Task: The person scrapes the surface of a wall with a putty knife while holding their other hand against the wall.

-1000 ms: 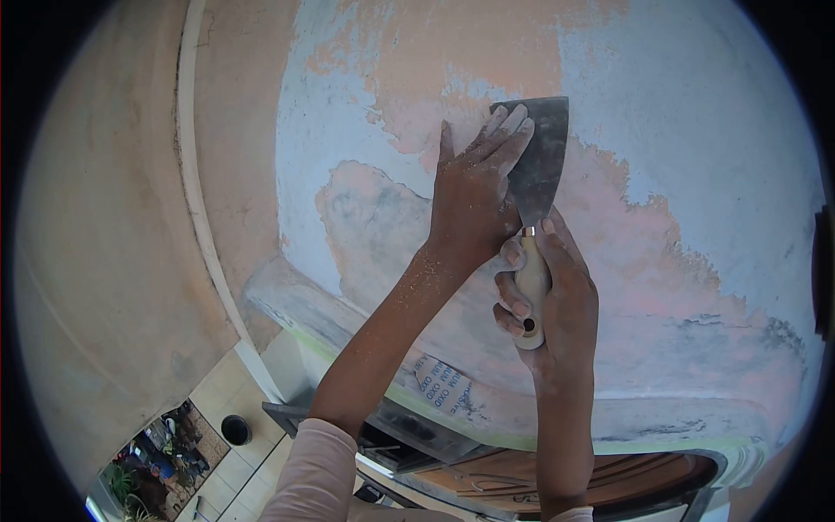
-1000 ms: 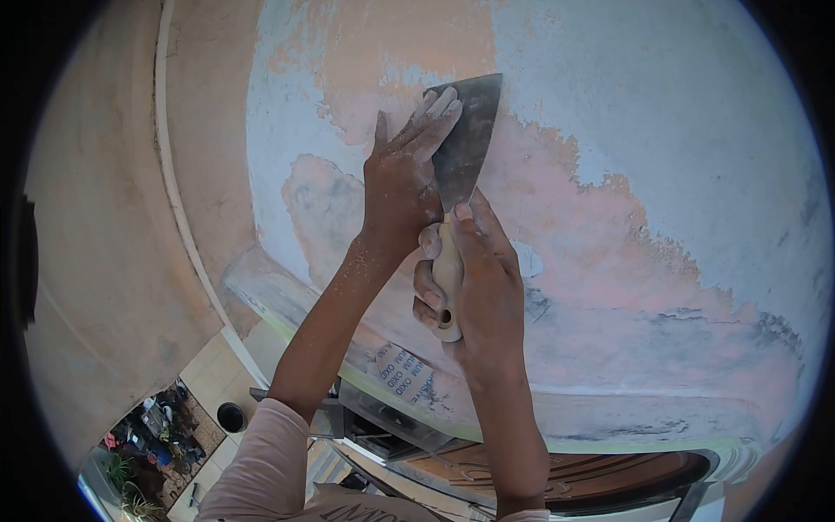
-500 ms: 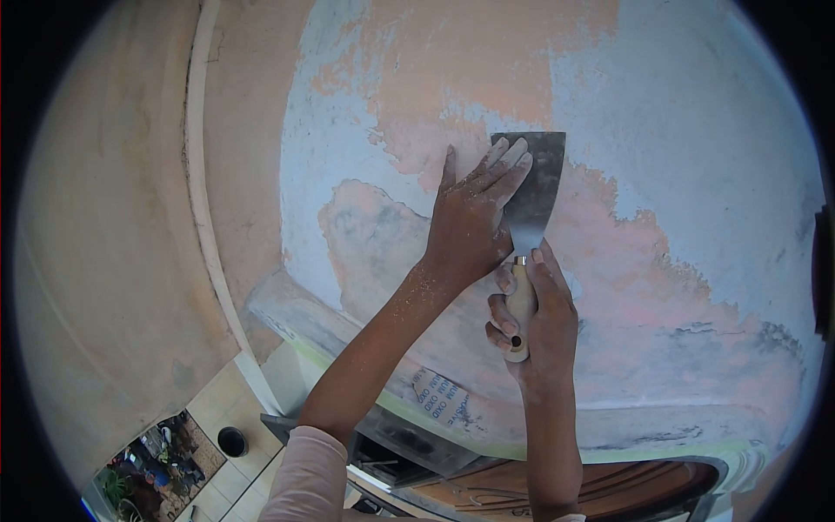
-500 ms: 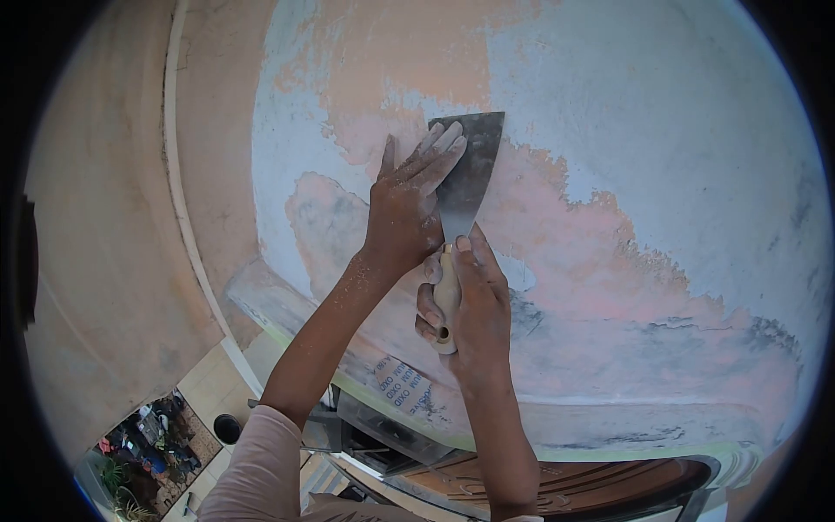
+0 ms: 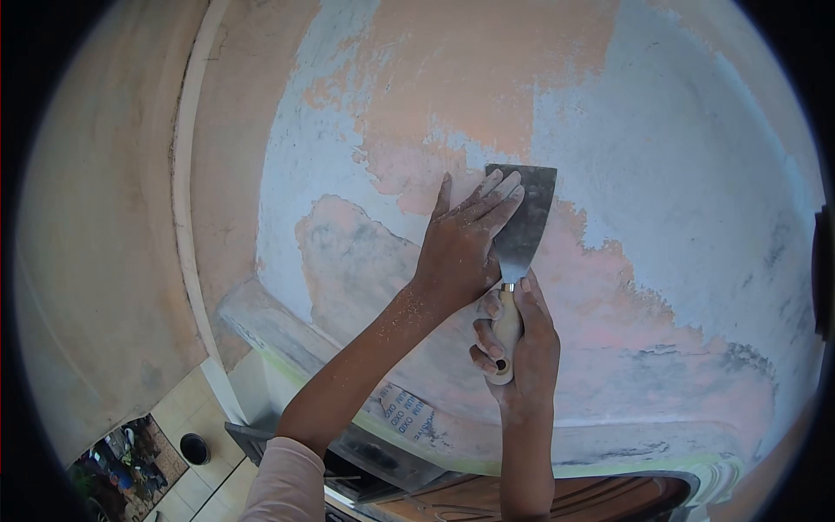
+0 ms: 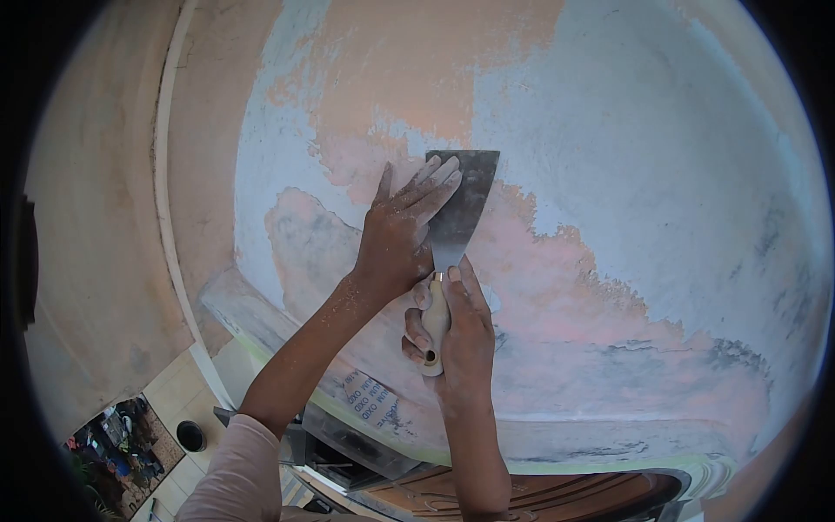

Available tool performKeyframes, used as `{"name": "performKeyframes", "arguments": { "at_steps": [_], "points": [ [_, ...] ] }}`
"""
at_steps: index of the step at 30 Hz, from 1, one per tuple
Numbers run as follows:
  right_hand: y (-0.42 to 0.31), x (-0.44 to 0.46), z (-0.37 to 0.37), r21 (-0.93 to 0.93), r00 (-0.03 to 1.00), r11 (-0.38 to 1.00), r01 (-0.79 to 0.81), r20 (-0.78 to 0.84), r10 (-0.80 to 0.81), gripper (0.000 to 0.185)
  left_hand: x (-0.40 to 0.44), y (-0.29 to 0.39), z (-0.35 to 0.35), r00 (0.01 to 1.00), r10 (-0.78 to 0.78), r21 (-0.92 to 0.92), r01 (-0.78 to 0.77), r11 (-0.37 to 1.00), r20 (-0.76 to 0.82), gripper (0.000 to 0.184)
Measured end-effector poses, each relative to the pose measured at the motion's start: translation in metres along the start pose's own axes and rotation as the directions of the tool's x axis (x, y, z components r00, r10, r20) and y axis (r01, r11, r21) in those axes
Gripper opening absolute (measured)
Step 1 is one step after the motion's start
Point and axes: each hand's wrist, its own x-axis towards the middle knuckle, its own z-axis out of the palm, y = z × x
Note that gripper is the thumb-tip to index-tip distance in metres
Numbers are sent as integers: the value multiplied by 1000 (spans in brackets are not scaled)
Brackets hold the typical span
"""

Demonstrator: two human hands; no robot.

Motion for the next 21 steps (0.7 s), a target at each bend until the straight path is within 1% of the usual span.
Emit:
{"name": "performKeyframes", "arguments": {
  "at_steps": [3,6,9,12,15,18,21],
  "points": [
    [4,-1,-3,-5,1000,1000,0,2,0,27,-10,2,4,1000,12,5,-12,1000,6,63],
    [-6,3,9,2,1000,1000,-4,-18,4,27,7,-1,-1,1000,6,-3,-6,1000,-19,62],
    [-4,-8,5,4,1000,1000,-13,-25,13,27,-2,5,-2,999,-24,-28,25,999,26,63],
    [-2,-8,3,9,1000,1000,-10,-4,10,26,-8,6,2,1000,-7,-27,7,1000,19,63],
    [-7,-4,10,12,1000,1000,-9,-20,9,25,5,7,-2,999,-38,-64,37,997,-25,62],
    [-3,-15,1,10,1000,1000,-17,-23,17,24,-11,9,0,996,-23,-5,24,1000,89,70],
    [-3,-12,5,30,999,999,-20,-26,21,23,-9,7,1,997,-10,-27,11,1000,72,69]
  ]
}}
